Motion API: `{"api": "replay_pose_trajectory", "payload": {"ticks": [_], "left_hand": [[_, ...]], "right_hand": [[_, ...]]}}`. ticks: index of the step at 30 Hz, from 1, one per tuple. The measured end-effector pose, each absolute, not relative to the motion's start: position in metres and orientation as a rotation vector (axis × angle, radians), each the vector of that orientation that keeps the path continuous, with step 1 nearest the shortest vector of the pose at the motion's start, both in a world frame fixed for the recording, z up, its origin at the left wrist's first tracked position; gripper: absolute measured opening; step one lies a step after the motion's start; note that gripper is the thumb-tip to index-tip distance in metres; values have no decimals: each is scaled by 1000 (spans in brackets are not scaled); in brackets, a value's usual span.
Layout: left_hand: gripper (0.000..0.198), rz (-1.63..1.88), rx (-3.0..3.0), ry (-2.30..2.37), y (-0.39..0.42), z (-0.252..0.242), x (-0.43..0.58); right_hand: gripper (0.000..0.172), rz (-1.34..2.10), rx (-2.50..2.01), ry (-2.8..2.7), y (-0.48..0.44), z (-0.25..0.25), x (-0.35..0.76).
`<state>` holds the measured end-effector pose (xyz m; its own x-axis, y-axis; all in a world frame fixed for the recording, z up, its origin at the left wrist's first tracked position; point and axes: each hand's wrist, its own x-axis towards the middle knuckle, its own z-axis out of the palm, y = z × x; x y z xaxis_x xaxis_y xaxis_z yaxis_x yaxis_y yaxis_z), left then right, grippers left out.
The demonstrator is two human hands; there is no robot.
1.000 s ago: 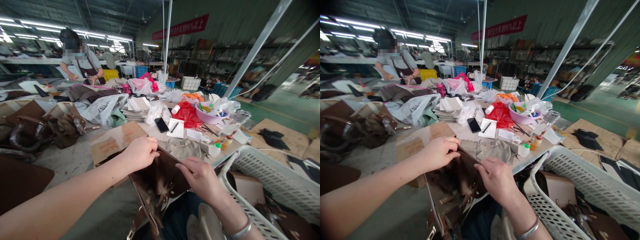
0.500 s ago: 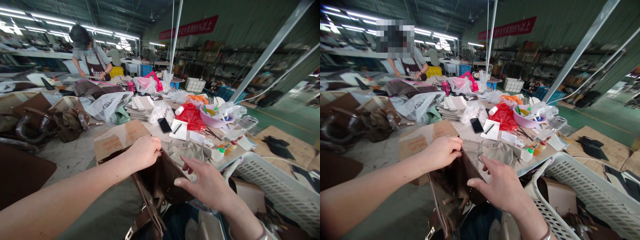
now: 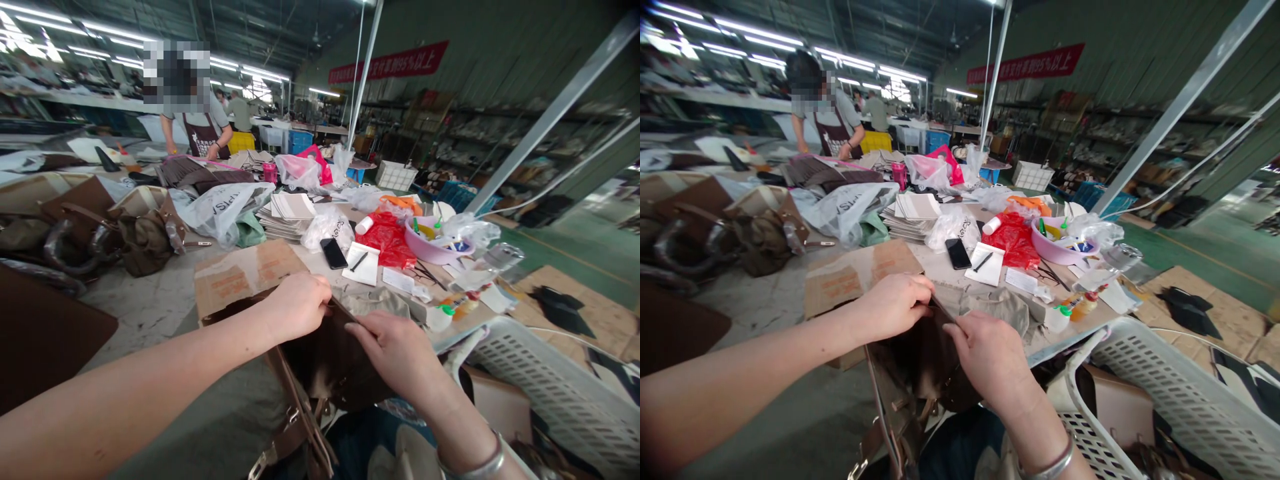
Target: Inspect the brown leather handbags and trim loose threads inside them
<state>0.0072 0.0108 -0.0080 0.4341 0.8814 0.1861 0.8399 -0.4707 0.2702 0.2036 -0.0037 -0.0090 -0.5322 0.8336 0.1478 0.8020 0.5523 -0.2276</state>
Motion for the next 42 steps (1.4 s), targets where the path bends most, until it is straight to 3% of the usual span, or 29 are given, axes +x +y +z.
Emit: {"api": "replay_pose_trajectory", "payload": {"ticks": [4,8,12,15,21,25,31,42], "left_hand": [[15,460,2577,1529,12,-9,6],[14,476,2555,1543,13,-11,6],[12,451,2566,1530,12,-8,8],[12,422,2535,1548,11,-2,6],[20,357,2501,1353,9,12,-11],[11,437,2504,1382,11,10,-21],[24,464,2554,1466,12,3,-14],[25,455,2555,1738,8,-5,-8]], "right_hand": [[35,106,-1440,-2562,-5,-8,203],[34,248,-1401,-2586,-6,-2,203],[51,314,-1312,-2564,1,3,198],[29,290,-1251,-2617,10,3,190],[25,135,-1284,-2660,17,-1,186],[28,123,-1286,-2649,14,-1,192],[32,150,-1331,-2630,8,0,197],[38,84,-1320,-2625,-2,-6,186]]}}
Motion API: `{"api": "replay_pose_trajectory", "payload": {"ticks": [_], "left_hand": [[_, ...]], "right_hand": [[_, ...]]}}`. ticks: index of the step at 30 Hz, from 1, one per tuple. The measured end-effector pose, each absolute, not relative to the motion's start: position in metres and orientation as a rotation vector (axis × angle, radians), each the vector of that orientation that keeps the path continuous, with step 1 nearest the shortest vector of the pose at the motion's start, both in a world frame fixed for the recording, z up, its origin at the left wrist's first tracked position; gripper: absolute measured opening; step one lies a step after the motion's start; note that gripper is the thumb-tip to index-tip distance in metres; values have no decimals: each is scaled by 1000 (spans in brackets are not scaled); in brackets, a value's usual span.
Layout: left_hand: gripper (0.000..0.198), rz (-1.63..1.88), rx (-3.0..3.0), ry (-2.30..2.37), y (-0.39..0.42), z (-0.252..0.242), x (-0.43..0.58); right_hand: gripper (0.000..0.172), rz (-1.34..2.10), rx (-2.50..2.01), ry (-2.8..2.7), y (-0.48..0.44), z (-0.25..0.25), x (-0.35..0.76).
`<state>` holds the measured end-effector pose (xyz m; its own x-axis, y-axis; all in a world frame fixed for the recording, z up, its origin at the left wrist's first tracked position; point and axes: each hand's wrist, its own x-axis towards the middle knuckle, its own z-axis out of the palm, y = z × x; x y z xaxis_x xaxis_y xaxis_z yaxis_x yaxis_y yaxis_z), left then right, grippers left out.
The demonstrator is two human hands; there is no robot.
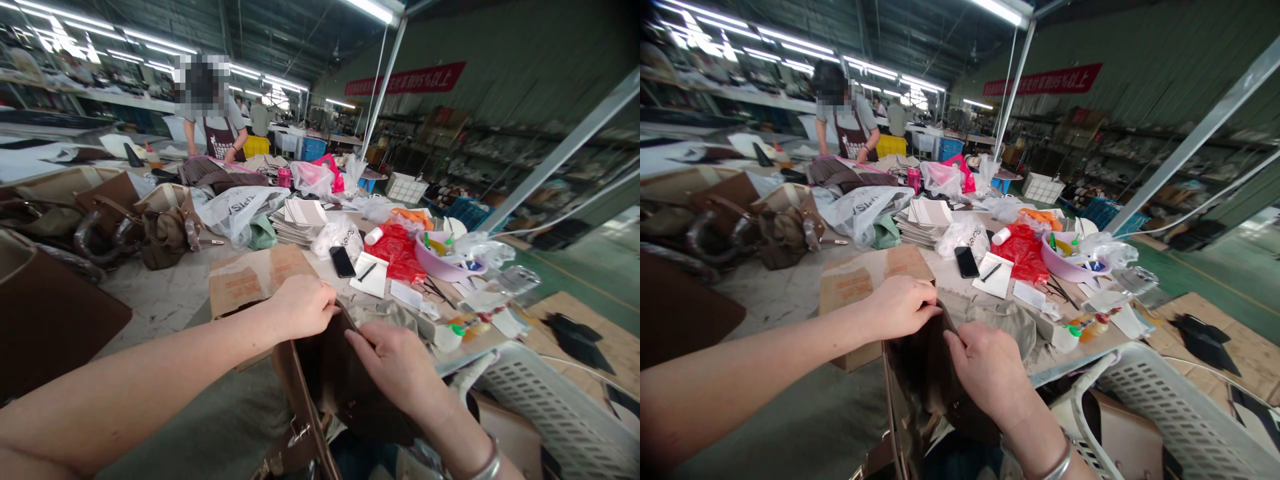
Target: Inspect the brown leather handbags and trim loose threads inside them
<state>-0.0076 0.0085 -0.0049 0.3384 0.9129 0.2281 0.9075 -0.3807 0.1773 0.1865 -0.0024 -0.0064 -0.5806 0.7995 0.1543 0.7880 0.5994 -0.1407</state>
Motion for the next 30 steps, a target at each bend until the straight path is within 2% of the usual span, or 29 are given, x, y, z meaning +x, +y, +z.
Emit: {"api": "replay_pose_trajectory", "payload": {"ticks": [5,8,14,20,21,23,24,25,30], "left_hand": [[24,469,2561,1730,9,-6,-9],[25,487,2570,1688,7,-5,-10],[26,476,2560,1701,5,-6,-14],[19,588,2443,1600,1,-3,-17],[34,604,2404,1562,-2,-1,-18],[79,542,2337,1508,-11,2,-24],[95,468,2312,1507,-15,3,-27],[100,385,2295,1523,-18,5,-32],[56,109,2472,1593,-15,13,-53]], "right_hand": [[36,266,-1322,-2586,-2,-4,187],[44,314,-1306,-2545,2,0,185],[22,151,-1223,-2645,13,0,172],[33,3,-1370,-2671,18,-7,170],[32,-4,-1390,-2666,19,-7,170],[31,-22,-1413,-2658,19,-6,170],[31,-30,-1418,-2657,18,-5,170],[31,-35,-1420,-2660,17,-4,170],[30,3,-1386,-2685,5,4,175]]}}
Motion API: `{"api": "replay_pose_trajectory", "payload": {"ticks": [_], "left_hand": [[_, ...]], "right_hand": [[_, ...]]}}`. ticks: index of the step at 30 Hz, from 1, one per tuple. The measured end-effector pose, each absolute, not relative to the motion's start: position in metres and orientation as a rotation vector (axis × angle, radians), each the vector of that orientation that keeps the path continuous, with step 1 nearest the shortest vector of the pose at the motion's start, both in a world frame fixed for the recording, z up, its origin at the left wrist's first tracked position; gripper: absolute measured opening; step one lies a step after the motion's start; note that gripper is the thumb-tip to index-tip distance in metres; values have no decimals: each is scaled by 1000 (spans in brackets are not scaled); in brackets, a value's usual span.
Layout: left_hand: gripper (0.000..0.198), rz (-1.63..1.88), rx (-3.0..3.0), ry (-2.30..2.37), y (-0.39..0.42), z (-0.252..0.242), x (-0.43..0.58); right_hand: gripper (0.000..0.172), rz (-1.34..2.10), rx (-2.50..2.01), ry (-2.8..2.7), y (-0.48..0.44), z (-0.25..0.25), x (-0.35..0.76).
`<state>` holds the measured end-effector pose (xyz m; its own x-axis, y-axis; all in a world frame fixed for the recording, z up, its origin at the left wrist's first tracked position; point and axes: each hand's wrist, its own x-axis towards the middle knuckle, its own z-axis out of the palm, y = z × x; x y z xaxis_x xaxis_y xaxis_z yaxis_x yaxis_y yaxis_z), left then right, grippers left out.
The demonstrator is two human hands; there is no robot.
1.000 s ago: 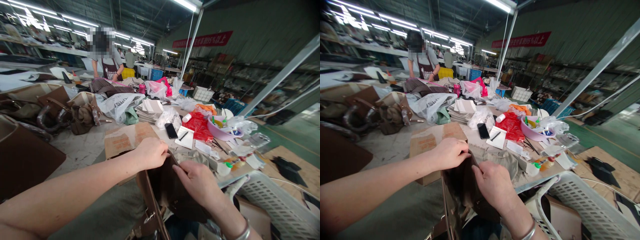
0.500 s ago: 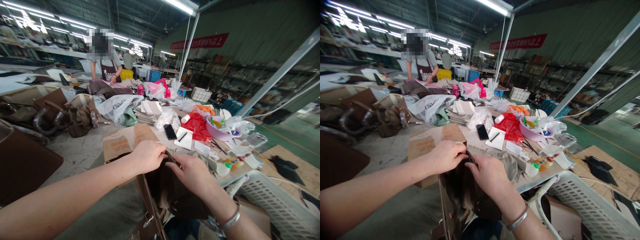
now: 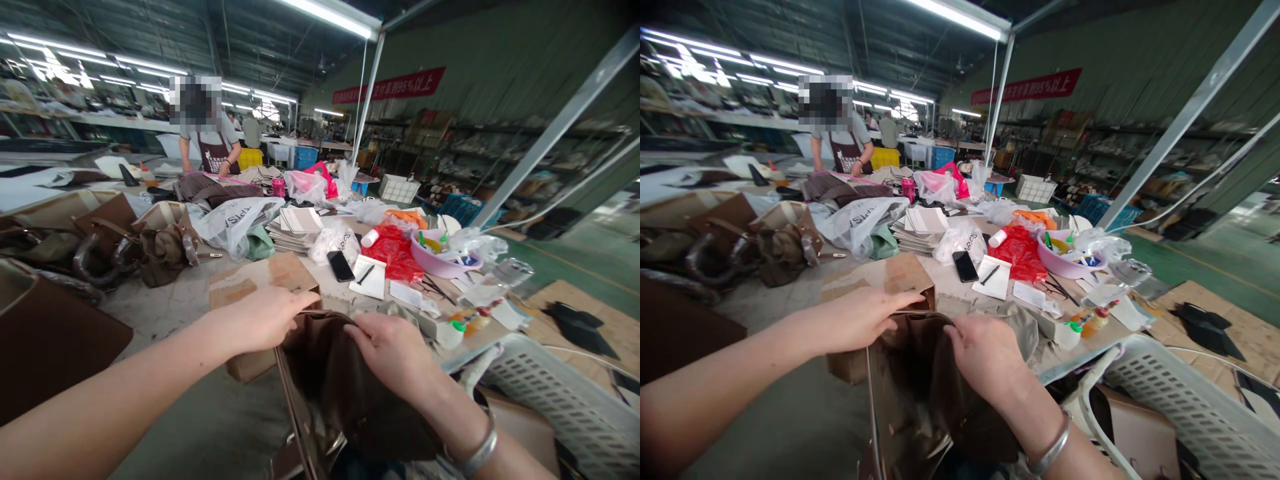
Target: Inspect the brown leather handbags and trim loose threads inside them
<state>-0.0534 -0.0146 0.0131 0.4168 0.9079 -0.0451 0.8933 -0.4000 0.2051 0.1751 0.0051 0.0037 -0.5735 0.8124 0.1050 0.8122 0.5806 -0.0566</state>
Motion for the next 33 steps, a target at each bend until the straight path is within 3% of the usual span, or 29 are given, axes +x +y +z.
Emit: {"api": "replay_pose_trajectory", "payload": {"ticks": [4,10,17,26,33], "left_hand": [[43,-13,2609,1506,-1,19,-54],[59,194,2555,1502,0,22,-24],[23,448,2545,1453,12,0,-10],[17,459,2549,1501,15,-6,-9],[14,439,2514,1514,15,-9,-10]], "right_hand": [[29,18,-1411,-2655,-5,2,181],[29,24,-1464,-2581,-6,-4,185],[33,106,-1443,-2539,-1,-8,190],[43,342,-1341,-2518,7,-4,197],[24,403,-1260,-2618,25,6,187]]}}
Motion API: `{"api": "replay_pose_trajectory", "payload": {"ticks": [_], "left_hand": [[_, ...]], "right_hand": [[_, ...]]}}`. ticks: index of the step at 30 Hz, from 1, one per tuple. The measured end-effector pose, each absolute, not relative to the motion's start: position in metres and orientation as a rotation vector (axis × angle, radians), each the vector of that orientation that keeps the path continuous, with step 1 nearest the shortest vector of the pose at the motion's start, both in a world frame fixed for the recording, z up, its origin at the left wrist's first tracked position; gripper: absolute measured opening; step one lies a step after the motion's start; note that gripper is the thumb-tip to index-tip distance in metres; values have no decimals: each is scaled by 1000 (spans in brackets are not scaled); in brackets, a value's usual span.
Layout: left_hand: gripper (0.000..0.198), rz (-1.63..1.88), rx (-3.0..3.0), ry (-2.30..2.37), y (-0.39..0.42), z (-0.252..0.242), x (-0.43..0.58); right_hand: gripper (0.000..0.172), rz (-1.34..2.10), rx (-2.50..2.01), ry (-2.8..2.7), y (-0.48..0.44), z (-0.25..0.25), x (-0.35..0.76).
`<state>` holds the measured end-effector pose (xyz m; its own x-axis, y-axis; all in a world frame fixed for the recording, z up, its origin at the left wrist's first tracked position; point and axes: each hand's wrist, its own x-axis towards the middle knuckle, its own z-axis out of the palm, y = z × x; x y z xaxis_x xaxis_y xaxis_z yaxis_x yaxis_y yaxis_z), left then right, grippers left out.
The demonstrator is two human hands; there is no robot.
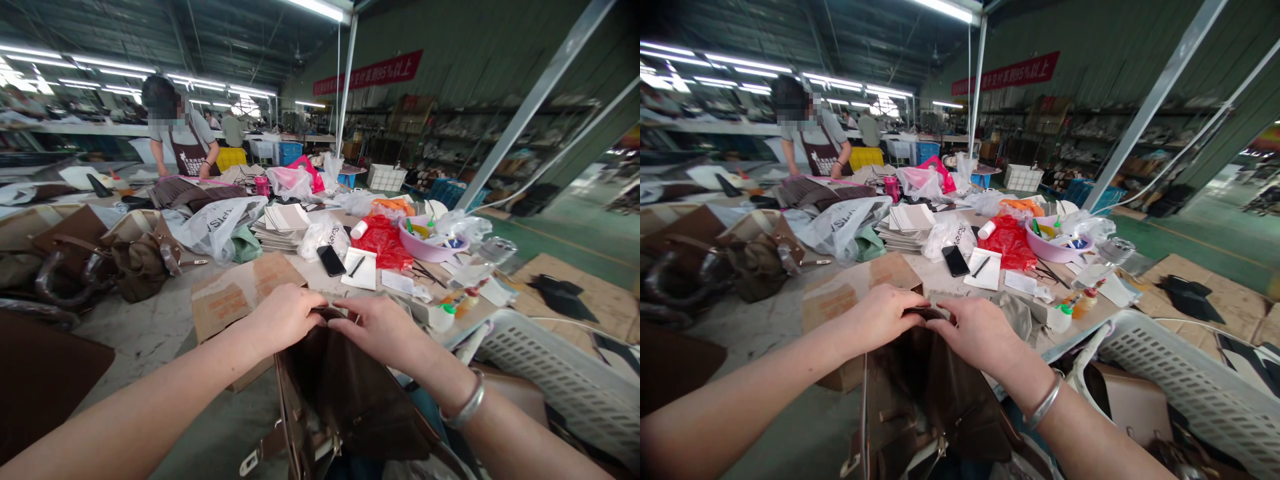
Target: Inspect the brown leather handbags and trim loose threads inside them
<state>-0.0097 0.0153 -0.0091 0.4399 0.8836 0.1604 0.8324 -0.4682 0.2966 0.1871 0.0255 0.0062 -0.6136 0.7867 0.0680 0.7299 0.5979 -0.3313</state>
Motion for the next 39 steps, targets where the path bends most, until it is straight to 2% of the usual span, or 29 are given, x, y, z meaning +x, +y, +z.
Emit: {"api": "replay_pose_trajectory", "payload": {"ticks": [6,13,20,25,39], "left_hand": [[38,719,2301,1585,2,-7,-13],[13,753,2310,1511,-7,-8,-24],[14,771,2344,1534,-3,-8,-21],[2,754,2387,1535,0,-10,-19],[14,734,2250,1868,4,-12,-8]], "right_hand": [[27,244,-1314,-2616,28,3,181],[27,105,-1364,-2578,27,-4,175],[27,94,-1350,-2540,29,-8,176],[25,128,-1374,-2516,29,-10,177],[27,165,-1374,-2492,28,-11,175]]}}
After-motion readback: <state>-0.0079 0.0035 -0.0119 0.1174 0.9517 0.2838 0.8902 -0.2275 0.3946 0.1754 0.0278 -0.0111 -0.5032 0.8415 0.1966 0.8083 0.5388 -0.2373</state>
